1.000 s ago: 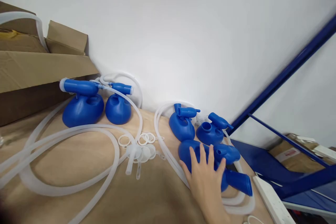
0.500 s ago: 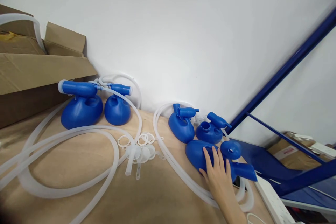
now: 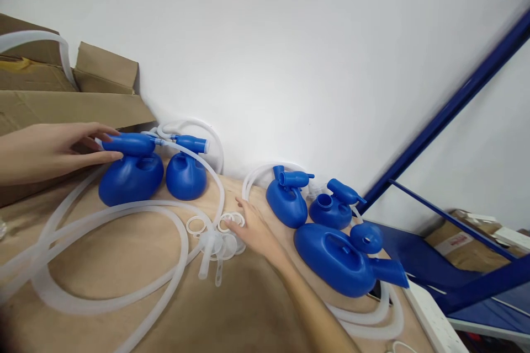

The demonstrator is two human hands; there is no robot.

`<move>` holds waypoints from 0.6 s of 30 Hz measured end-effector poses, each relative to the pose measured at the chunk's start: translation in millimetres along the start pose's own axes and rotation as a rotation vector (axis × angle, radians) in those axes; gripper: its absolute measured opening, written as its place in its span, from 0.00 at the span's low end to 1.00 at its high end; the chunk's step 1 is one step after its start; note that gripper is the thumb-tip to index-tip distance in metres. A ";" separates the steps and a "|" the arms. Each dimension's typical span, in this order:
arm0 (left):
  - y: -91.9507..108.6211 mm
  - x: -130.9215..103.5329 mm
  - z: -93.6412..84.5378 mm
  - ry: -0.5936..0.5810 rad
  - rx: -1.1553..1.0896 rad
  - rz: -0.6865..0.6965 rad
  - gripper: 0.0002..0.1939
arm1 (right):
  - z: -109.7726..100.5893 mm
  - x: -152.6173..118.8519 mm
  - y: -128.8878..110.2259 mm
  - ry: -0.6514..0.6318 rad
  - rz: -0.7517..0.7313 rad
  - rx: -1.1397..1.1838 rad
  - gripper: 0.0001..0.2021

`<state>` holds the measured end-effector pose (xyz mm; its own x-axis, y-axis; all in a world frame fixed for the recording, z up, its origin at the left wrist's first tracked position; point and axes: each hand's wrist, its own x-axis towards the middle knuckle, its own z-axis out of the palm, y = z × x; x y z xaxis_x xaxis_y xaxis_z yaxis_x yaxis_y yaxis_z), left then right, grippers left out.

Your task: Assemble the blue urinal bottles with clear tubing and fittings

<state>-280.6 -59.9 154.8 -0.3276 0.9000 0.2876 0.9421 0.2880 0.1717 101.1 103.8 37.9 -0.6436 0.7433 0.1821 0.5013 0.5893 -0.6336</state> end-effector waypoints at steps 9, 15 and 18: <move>-46.8 50.2 75.9 0.122 -0.145 -0.038 0.44 | 55.1 157.6 -11.9 0.086 0.038 0.076 0.24; -60.9 59.4 88.4 0.218 -0.158 -0.103 0.45 | 26.8 179.5 -32.0 0.157 -0.055 0.133 0.17; -61.2 61.2 93.3 0.230 -0.172 -0.092 0.41 | 1.8 177.3 -45.7 0.214 -0.106 0.127 0.17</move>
<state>-351.5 8.1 74.0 -0.4376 0.7692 0.4657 0.8879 0.2880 0.3587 -36.9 208.1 97.8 -0.5453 0.7376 0.3983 0.3522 0.6327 -0.6897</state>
